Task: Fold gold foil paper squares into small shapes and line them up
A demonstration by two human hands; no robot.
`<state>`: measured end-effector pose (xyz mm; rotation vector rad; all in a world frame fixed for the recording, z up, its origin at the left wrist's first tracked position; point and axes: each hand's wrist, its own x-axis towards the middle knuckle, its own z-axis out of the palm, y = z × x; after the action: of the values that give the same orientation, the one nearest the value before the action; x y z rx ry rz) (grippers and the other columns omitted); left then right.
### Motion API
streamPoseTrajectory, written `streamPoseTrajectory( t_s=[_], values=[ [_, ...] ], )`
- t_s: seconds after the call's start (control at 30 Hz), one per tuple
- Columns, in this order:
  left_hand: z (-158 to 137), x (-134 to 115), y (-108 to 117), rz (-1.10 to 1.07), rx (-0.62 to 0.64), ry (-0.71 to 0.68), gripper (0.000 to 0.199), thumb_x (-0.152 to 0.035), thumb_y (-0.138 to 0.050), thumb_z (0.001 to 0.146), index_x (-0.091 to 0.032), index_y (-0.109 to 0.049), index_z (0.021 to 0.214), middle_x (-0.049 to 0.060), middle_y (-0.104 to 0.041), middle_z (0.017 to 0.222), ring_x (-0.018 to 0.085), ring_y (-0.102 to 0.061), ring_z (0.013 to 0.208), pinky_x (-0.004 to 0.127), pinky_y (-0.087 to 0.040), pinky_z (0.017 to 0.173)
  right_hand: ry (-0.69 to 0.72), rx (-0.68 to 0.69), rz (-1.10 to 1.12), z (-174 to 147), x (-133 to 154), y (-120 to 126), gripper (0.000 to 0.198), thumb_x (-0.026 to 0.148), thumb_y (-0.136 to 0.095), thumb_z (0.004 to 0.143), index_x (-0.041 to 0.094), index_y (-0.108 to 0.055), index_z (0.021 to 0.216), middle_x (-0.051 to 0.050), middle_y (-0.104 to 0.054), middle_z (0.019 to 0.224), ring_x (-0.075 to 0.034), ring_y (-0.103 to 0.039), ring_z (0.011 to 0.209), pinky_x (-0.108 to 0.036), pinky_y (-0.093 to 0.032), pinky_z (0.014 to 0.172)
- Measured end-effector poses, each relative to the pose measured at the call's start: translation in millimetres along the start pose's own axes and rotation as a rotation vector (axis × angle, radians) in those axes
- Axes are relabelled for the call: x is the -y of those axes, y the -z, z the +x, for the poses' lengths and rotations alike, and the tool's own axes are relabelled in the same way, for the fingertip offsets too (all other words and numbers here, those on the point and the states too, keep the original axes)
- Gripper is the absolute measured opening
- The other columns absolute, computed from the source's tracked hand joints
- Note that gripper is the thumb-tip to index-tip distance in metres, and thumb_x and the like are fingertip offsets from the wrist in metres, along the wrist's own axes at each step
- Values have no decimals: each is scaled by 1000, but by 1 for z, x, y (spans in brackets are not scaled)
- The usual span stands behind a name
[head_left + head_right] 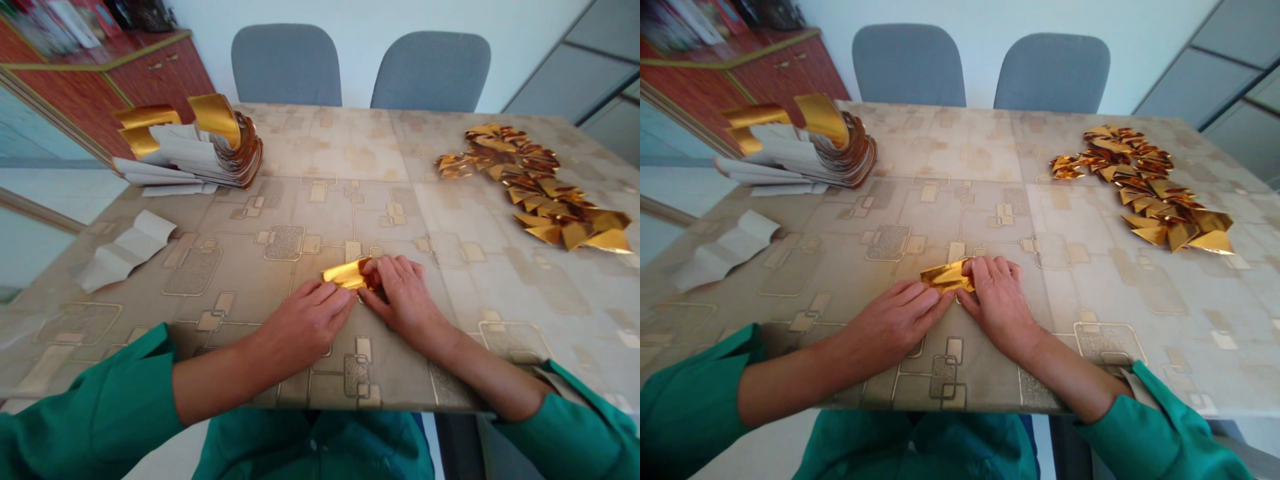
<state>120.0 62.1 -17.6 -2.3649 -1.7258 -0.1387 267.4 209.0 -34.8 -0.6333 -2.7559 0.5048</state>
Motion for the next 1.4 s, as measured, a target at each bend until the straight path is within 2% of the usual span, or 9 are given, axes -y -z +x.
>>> streamPoseTrajectory(
  t_s=[0.27, 0.4, 0.5, 0.6, 0.67, 0.8, 0.97, 1.1, 1.4],
  values=[
    [-20, -6, 4, 5, -9, 70, 33, -8, -36, 99, -8, -57, 124, 12, -66, 113, 22, -59, 101, 39, -43, 97, 2, 44, -7, 0, -5, 6, 8, 26, -53, 94, 22, -54, 101, -5, -64, 96, -24, -50, 88, -36, -29, 78],
    [-29, -9, 4, -18, -1, 122, 30, -23, -42, 102, -8, -60, 121, 12, -66, 115, 25, -60, 101, 42, -44, 96, 12, 24, -21, 1, -10, 4, 9, 20, -46, 95, 22, -54, 99, -5, -65, 97, -23, -51, 88, -37, -29, 81],
    [-29, -10, 4, -29, -7, 122, 38, -36, -51, 100, -5, -60, 121, 15, -65, 120, 27, -59, 104, 43, -43, 97, 23, -2, -58, 0, -8, 1, 13, 18, -42, 95, 22, -54, 99, -5, -66, 97, -24, -50, 89, -39, -28, 83],
    [-27, -12, 4, -49, -5, 112, 48, -45, -60, 94, -4, -61, 119, 16, -65, 117, 29, -59, 103, 44, -44, 96, 11, -30, -98, -1, -1, 0, 11, 29, -48, 95, 21, -54, 98, -7, -65, 96, -25, -49, 89, -39, -28, 83],
    [-25, -13, 4, -58, 1, 116, 53, -48, -65, 90, -3, -62, 117, 17, -65, 114, 30, -59, 101, 44, -45, 94, -10, -47, -136, -1, 3, -1, 17, 38, -55, 92, 21, -54, 96, -7, -64, 95, -26, -49, 90, -39, -29, 83],
    [-24, -14, 3, -70, 6, 142, 58, -48, -68, 87, -2, -60, 120, 19, -63, 113, 32, -57, 100, 46, -44, 93, -20, -17, -103, 0, 5, 1, 19, 37, -60, 90, 21, -54, 98, -5, -64, 99, -26, -50, 92, -38, -29, 83],
    [-15, -13, 1, -66, 71, 196, 62, -49, -66, 89, -12, -51, 136, 13, -61, 113, 29, -56, 99, 47, -43, 94, -21, -19, -64, 0, 1, 2, 13, 32, -58, 91, 22, -53, 97, -6, -65, 98, -25, -51, 91, -38, -29, 81],
    [-10, -11, 2, -36, 113, 209, 60, -54, -63, 90, -14, -53, 134, 12, -62, 113, 29, -56, 102, 50, -39, 100, 3, -11, -54, 0, -2, 3, 14, 32, -57, 91, 22, -53, 99, -6, -65, 98, -25, -52, 91, -37, -30, 81],
    [-33, -3, 6, -117, 91, 200, 58, -52, -67, 88, -17, -56, 133, 14, -60, 124, 31, -56, 111, 54, -38, 104, 32, 85, 48, 4, -17, 13, 12, 19, -48, 92, 23, -55, 102, -4, -67, 95, -22, -56, 91, -37, -32, 85]
  ],
)
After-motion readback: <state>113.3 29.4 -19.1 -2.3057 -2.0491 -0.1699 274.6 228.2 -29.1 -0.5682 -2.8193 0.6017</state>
